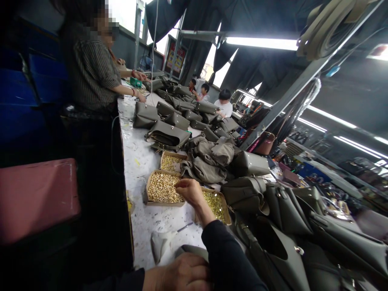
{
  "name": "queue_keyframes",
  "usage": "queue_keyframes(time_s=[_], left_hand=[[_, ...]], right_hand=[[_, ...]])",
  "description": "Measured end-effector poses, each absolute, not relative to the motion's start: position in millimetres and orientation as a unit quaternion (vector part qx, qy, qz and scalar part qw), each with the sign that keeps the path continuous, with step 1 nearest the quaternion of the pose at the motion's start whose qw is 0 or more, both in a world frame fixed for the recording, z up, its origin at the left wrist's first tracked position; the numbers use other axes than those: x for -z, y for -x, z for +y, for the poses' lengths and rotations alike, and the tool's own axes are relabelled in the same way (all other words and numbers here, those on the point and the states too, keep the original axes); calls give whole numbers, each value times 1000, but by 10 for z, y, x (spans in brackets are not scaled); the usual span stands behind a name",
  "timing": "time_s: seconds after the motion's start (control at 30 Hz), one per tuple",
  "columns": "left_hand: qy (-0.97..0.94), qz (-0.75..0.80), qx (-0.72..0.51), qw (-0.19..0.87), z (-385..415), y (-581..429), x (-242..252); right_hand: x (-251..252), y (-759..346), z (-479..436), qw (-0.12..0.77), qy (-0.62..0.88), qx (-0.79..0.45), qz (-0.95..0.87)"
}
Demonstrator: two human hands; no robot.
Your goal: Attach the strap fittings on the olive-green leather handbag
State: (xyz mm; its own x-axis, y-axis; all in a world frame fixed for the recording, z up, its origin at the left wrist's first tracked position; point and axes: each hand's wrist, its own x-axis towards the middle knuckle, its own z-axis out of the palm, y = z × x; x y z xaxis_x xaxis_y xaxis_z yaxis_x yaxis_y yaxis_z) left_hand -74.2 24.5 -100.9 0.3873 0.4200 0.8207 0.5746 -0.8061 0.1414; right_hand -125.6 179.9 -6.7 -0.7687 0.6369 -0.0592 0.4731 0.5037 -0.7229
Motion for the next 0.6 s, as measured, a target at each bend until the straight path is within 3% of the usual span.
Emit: queue_keyframes(time_s=[0.3, 0.6], left_hand=[[799, -259, 543, 25, 168, 828, 750], [801, -245, 546, 9, 154, 924, 612]], right_hand=[[-292, 392, 1769, 189, 356, -560, -724], [-132, -653, 1228, 185, 380, -670, -611]])
